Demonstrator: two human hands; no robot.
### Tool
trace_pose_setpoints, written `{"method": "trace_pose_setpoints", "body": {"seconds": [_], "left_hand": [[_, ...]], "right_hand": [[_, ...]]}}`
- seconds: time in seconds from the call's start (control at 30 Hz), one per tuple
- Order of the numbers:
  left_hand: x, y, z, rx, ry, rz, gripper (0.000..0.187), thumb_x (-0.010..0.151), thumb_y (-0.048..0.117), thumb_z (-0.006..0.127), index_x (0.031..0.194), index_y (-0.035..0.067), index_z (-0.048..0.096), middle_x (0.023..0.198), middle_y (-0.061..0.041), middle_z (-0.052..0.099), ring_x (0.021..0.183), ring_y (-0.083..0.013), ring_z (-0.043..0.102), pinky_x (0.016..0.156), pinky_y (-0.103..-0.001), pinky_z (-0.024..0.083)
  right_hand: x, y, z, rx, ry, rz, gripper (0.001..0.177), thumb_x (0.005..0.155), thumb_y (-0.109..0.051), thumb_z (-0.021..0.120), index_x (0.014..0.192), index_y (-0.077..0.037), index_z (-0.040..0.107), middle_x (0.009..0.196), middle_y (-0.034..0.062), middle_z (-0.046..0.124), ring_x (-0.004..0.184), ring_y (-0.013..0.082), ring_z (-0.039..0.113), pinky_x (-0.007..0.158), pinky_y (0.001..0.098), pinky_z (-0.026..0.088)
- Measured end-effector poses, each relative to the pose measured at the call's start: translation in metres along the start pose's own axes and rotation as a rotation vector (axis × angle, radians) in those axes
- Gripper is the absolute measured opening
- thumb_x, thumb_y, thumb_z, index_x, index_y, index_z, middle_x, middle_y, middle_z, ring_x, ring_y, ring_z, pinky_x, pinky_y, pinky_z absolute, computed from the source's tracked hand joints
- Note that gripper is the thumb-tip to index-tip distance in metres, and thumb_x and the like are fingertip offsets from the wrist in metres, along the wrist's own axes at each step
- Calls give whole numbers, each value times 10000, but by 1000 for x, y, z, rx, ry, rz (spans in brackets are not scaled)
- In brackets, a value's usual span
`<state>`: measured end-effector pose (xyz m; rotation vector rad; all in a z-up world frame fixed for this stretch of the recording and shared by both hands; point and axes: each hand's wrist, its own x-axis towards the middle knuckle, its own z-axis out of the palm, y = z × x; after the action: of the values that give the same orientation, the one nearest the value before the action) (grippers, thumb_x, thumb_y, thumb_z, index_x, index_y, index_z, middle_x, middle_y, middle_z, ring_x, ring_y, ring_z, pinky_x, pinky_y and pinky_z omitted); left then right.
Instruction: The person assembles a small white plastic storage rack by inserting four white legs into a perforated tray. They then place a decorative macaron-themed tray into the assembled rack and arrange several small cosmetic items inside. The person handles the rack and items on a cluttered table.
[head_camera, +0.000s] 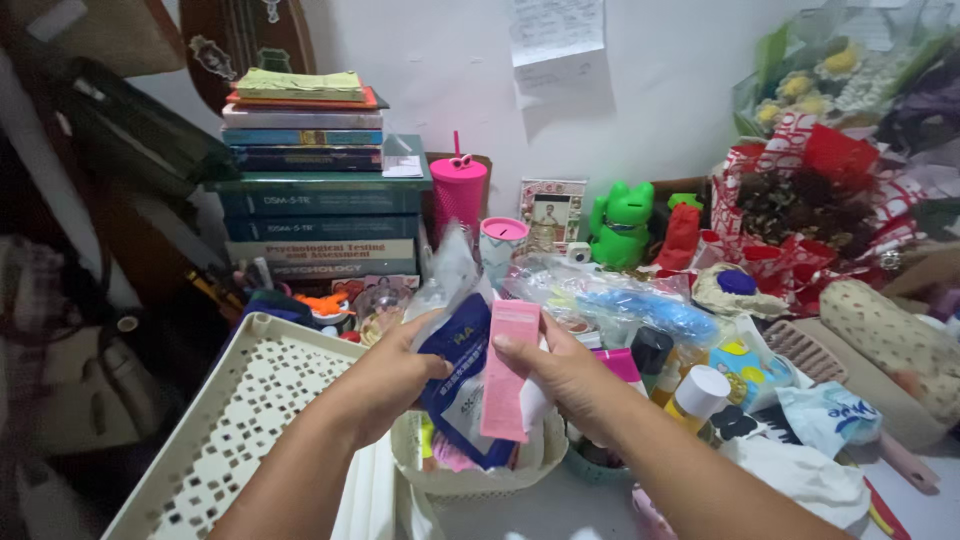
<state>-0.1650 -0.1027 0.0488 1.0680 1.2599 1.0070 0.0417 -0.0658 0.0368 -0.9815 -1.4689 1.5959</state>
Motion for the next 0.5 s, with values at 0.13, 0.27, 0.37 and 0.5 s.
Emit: {"method": "trace_pose_setpoints", "body": {"seconds": [0.13, 0.27, 0.37, 0.5], "left_hand": [[-12, -3, 4, -86, 49, 33, 653, 858, -42, 551, 1470, 184, 517, 1150, -106, 722, 988, -208, 714, 859, -367, 581], [-28, -9, -4, -130, 163, 93, 663, 828, -59, 546, 1450, 170, 534, 1136, -92, 723, 985, -208, 711, 857, -371, 573], [-41, -8, -28, -147, 232, 186, 672, 793, -83, 547, 1425, 146, 565, 1132, -84, 725, 984, -203, 703, 853, -353, 562], [-62, -4, -72, 97, 474, 240, 551, 794, -31, 592, 1334, 78, 610, 1125, -114, 733, 972, -218, 700, 841, -360, 544]], "right_hand": [[-2, 7, 4, -10, 11, -120, 673, 831, -357, 738, 1417, -115, 512, 1257, 48, 668, 1133, 143, 641, 993, 321, 505], [3, 5, 22, -30, -25, -161, 603, 839, -334, 739, 1358, -94, 546, 1172, 47, 661, 1043, 135, 642, 947, 327, 523], [10, -7, 53, -31, -48, -179, 554, 848, -321, 727, 1332, -109, 559, 1167, 30, 674, 1038, 116, 655, 944, 317, 520], [15, -13, 103, -58, -89, -114, 498, 879, -308, 676, 1331, -121, 585, 1143, 49, 725, 1013, 150, 691, 934, 334, 528]]}}
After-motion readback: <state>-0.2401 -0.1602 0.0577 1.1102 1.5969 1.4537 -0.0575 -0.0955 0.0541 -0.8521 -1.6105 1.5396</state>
